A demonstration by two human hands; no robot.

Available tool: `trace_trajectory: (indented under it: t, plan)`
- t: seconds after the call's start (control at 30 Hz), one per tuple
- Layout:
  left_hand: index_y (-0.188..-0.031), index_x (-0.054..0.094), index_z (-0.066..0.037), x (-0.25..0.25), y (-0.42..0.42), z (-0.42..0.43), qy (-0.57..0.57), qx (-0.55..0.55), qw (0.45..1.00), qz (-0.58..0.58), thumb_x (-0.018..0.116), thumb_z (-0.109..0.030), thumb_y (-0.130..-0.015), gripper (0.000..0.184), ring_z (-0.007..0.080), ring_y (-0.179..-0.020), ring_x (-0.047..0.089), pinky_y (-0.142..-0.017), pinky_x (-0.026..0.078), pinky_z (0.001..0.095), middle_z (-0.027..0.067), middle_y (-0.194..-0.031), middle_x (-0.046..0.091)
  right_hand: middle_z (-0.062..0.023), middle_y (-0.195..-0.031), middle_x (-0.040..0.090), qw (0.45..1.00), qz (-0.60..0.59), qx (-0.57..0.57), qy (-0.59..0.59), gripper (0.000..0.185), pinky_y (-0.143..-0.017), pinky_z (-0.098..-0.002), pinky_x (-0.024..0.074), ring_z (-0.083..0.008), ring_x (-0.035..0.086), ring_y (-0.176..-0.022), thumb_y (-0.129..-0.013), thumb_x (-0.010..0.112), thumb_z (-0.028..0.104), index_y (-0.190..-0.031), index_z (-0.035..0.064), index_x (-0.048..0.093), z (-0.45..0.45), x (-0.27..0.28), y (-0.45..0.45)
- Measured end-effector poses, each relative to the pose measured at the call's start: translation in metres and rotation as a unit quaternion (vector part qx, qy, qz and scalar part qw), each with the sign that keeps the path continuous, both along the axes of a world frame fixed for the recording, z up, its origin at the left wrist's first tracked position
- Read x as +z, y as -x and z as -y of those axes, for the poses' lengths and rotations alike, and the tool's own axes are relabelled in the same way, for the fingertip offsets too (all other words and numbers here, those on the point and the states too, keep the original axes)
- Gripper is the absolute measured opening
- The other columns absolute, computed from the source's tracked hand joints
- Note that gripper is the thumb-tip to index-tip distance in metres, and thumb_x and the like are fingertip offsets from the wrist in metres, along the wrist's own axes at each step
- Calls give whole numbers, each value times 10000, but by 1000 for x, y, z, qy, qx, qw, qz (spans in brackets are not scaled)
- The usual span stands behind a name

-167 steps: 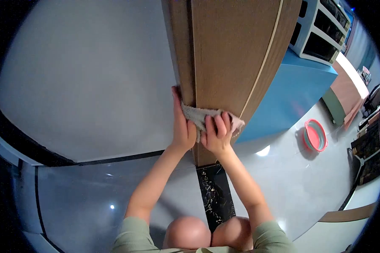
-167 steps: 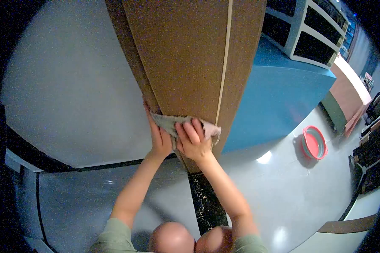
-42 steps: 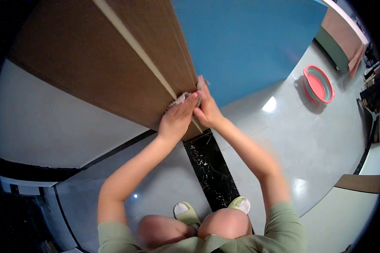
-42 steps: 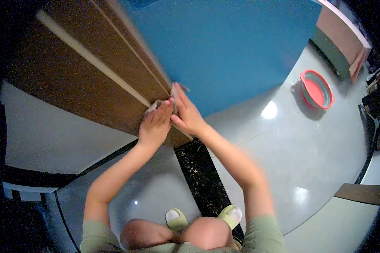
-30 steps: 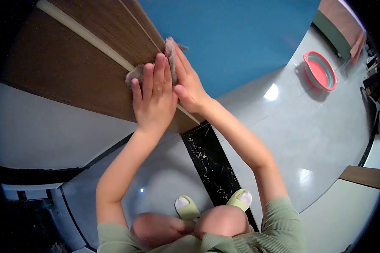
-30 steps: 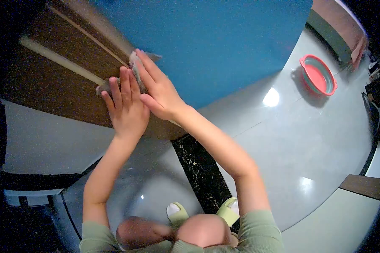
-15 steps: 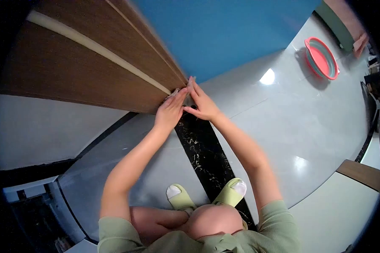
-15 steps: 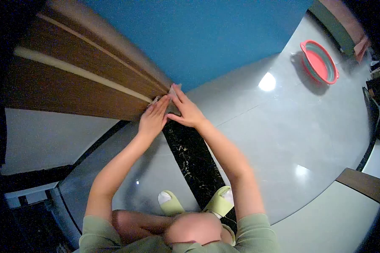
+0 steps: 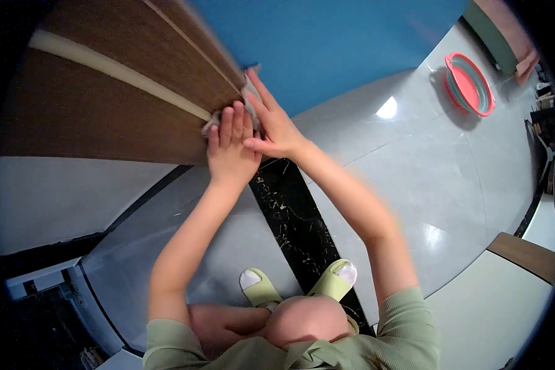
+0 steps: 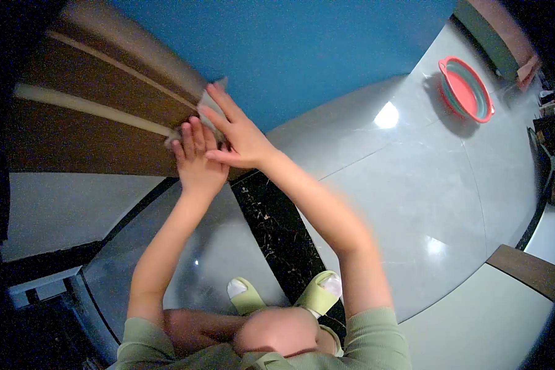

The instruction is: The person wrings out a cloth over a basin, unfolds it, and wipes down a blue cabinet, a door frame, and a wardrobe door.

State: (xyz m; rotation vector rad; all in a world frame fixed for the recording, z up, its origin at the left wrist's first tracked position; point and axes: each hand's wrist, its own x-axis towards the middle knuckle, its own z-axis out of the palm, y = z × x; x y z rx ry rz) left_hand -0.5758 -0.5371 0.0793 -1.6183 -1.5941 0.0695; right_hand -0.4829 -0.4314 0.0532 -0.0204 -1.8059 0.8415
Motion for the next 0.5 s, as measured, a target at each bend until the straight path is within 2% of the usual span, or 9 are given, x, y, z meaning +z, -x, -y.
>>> trace_trajectory:
  t: [0.03, 0.13, 0.17, 0.23, 0.37, 0.43, 0.5]
  plan:
    - [-1352, 269, -4, -13, 3, 3, 22, -6, 1000, -12, 407, -358, -848, 631, 267, -1371, 24, -1076, -17, 444, 138, -1469, 117, -256, -1427, 116, 1000, 20, -15, -6, 831, -1055, -457, 191, -431, 150, -1310, -734, 628, 443, -1372, 85, 235, 2, -19, -1]
    - [-1385, 232, -52, -60, 17, 12, 102, -19, 988, -112, 366, -330, -860, 609, 189, -1374, 23, -1082, -58, 398, 54, -1482, 111, -271, -1420, 109, 989, 125, -33, 68, 878, -1059, -450, 187, -431, 148, -1309, -735, 625, 446, -1360, 0, 200, 19, -67, -14]
    - [-1391, 225, -65, -74, 18, 14, 118, -15, 986, -116, 353, -324, -864, 600, 169, -1373, 27, -1082, -65, 387, 32, -1482, 113, -282, -1414, 107, 982, 163, -43, 81, 926, -1064, -439, 177, -433, 135, -1309, -736, 618, 453, -1347, -65, 154, 24, -85, -17]
    - [-1402, 210, -91, -98, 15, 18, 149, -8, 981, -123, 326, -311, -873, 585, 129, -1369, 36, -1084, -78, 366, -10, -1482, 118, -279, -1421, 79, 972, 196, -50, 119, 992, -1073, -421, 159, -410, 113, -1321, -723, 615, 480, -1357, -73, 90, 33, -114, -19]
    - [-1401, 217, -95, -121, 11, 18, 156, 4, 981, -119, 329, -296, -871, 577, 136, -1369, 39, -1081, -91, 374, -5, -1483, 115, -274, -1425, 68, 960, 214, -71, 163, 1056, -1076, -429, 139, -407, 104, -1322, -711, 608, 515, -1363, -74, 22, 40, -123, -19]
    - [-1398, 221, -85, -123, 11, 18, 147, 7, 982, -122, 330, -298, -870, 580, 155, -1371, 39, -1078, -93, 383, 17, -1484, 111, -276, -1417, 105, 970, 170, -97, 145, 1021, -1064, -451, 157, -430, 145, -1300, -719, 575, 541, -1362, -68, 67, 43, -118, -15]
    - [-1395, 227, -93, -118, 9, 12, 71, -9, 997, -31, 329, -286, -869, 570, 155, -1370, 57, -1088, -56, 377, 11, -1482, 117, -277, -1411, 127, 979, 128, -103, 122, 1012, -1054, -469, 169, -443, 169, -1287, -717, 557, 566, -1365, -56, 91, 43, -95, -10]
